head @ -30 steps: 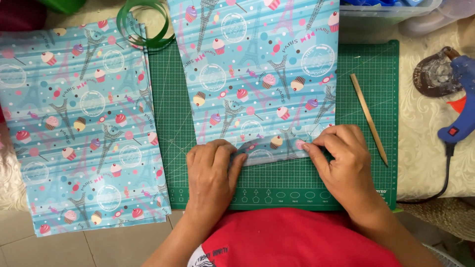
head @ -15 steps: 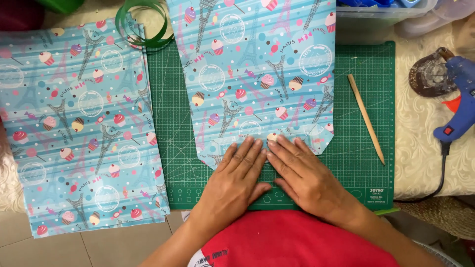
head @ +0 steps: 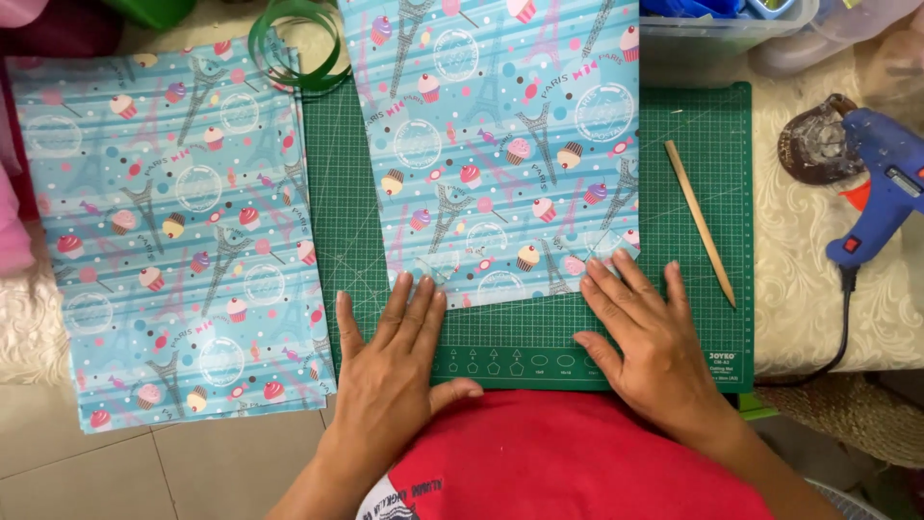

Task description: Marking, folding, and gluing patterned paper to construct the base of a gift bag.

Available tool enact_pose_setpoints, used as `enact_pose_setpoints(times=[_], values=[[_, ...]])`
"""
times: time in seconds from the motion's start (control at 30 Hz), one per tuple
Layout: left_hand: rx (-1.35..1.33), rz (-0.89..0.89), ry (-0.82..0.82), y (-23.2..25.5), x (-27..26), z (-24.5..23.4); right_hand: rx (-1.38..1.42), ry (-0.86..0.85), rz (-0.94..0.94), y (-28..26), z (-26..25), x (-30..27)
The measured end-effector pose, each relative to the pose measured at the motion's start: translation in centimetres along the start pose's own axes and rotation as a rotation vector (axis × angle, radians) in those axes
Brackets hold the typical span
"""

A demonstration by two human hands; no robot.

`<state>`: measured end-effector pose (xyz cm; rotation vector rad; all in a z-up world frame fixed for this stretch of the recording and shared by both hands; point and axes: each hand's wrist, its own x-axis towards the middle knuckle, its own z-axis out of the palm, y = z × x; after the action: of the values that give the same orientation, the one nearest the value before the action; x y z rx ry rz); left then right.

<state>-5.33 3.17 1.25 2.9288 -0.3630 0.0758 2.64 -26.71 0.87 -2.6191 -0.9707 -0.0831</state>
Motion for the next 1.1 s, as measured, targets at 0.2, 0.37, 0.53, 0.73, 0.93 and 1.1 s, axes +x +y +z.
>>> enact_pose_setpoints(times=[0.2,0.37,0.53,0.73,0.93,1.1], values=[[-0.193,-0.197,0.116,-2.8,-0.1,-1.4,0.159,0.226,0.137,3.0,-2.4,2.5],[-0.370,-0.368,0.217,-3.1,1.2,-1.6,0.390,0.116,0.397,4.4,-3.6,4.4],[-0.472,-0.353,0.237,-3.0,2.9,-0.8,0.497,0.051,0.595,5.8,-3.4,7.0],[-0.421,-0.313,0.222,-2.8,4.4,0.0,0.574,0.025,0.634,7.3,-2.1,8.6],[-0.431,-0.317,0.264,-2.9,5.5,0.5,0.684,0.091,0.576,7.0,-1.1,8.4],[-0.517,-0.356,0.269,-2.7,6.2,-0.2,0.809,0.225,0.567,7.3,-0.6,7.4]])
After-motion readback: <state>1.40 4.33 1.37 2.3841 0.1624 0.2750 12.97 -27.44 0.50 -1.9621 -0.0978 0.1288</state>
